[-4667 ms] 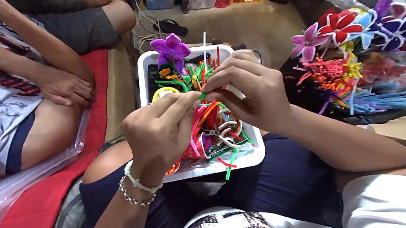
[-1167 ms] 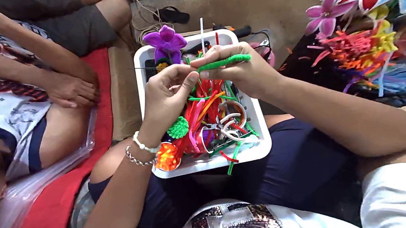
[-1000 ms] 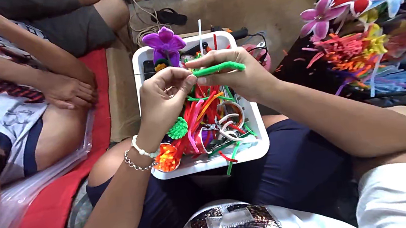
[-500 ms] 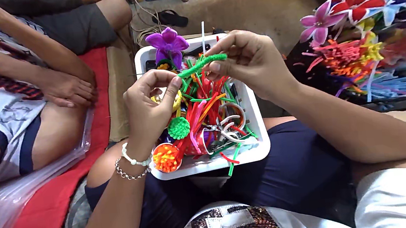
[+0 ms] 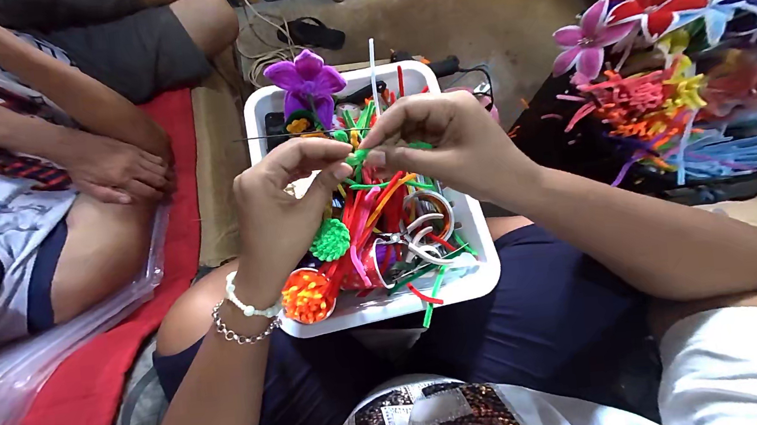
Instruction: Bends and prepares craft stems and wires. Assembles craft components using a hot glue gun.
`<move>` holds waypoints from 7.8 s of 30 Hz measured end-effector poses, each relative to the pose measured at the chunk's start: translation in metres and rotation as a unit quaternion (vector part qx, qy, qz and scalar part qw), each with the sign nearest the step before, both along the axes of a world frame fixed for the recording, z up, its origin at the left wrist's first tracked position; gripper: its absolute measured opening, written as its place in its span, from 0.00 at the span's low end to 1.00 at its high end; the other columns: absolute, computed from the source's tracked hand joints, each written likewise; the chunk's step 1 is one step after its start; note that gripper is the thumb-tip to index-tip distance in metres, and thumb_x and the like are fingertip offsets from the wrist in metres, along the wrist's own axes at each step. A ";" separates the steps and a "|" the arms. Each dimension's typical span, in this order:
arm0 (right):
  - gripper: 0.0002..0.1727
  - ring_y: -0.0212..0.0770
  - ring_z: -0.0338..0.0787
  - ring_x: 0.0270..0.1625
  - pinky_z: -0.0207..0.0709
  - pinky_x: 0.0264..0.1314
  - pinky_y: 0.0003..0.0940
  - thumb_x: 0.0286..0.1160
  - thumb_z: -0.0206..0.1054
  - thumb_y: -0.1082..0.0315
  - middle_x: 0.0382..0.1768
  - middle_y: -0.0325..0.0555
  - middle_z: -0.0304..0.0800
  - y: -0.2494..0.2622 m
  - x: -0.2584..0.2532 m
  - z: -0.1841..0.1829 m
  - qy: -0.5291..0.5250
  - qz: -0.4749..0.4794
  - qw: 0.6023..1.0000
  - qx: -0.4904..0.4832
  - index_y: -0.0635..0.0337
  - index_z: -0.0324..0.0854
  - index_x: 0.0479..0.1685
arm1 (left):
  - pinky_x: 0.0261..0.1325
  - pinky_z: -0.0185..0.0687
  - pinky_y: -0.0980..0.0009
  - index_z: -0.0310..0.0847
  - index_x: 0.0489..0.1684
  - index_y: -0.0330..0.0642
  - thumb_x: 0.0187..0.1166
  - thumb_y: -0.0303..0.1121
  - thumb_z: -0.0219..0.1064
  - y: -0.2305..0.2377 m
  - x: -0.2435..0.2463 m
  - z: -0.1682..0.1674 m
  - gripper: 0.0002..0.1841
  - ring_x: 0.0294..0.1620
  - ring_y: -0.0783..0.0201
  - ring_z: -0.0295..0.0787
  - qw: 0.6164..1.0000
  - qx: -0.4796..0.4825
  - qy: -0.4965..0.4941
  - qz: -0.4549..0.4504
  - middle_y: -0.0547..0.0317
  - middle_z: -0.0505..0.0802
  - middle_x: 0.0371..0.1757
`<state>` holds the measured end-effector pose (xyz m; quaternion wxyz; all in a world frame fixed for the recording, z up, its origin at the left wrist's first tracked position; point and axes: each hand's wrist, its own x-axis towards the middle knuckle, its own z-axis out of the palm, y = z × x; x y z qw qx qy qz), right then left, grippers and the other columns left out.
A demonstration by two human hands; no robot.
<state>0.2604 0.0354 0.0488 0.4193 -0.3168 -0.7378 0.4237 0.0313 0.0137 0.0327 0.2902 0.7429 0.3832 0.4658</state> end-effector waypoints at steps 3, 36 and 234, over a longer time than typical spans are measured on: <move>0.07 0.32 0.93 0.39 0.91 0.46 0.27 0.79 0.69 0.75 0.39 0.43 0.93 -0.002 0.001 0.002 0.035 0.014 0.997 -0.061 0.68 0.86 0.49 | 0.57 0.89 0.75 0.87 0.48 0.37 0.77 0.26 0.73 0.001 -0.001 0.000 0.07 0.49 0.74 0.92 1.000 0.018 -0.001 0.005 0.64 0.95 0.47; 0.05 0.27 0.91 0.45 0.88 0.50 0.22 0.78 0.71 0.72 0.41 0.40 0.92 -0.007 -0.002 0.006 -0.068 0.036 0.991 0.106 0.63 0.89 0.45 | 0.51 0.88 0.78 0.84 0.41 0.38 0.77 0.24 0.69 0.004 -0.003 0.001 0.02 0.43 0.75 0.90 0.994 -0.016 -0.011 -0.107 0.65 0.91 0.40; 0.09 0.24 0.87 0.37 0.85 0.42 0.23 0.84 0.60 0.65 0.38 0.35 0.86 -0.004 0.014 0.014 -0.112 -0.083 0.983 0.124 0.59 0.83 0.47 | 0.64 0.79 0.58 0.96 0.52 0.42 0.80 0.30 0.70 0.003 -0.005 0.003 0.10 0.46 0.69 0.94 0.980 0.175 0.075 0.059 0.60 0.99 0.45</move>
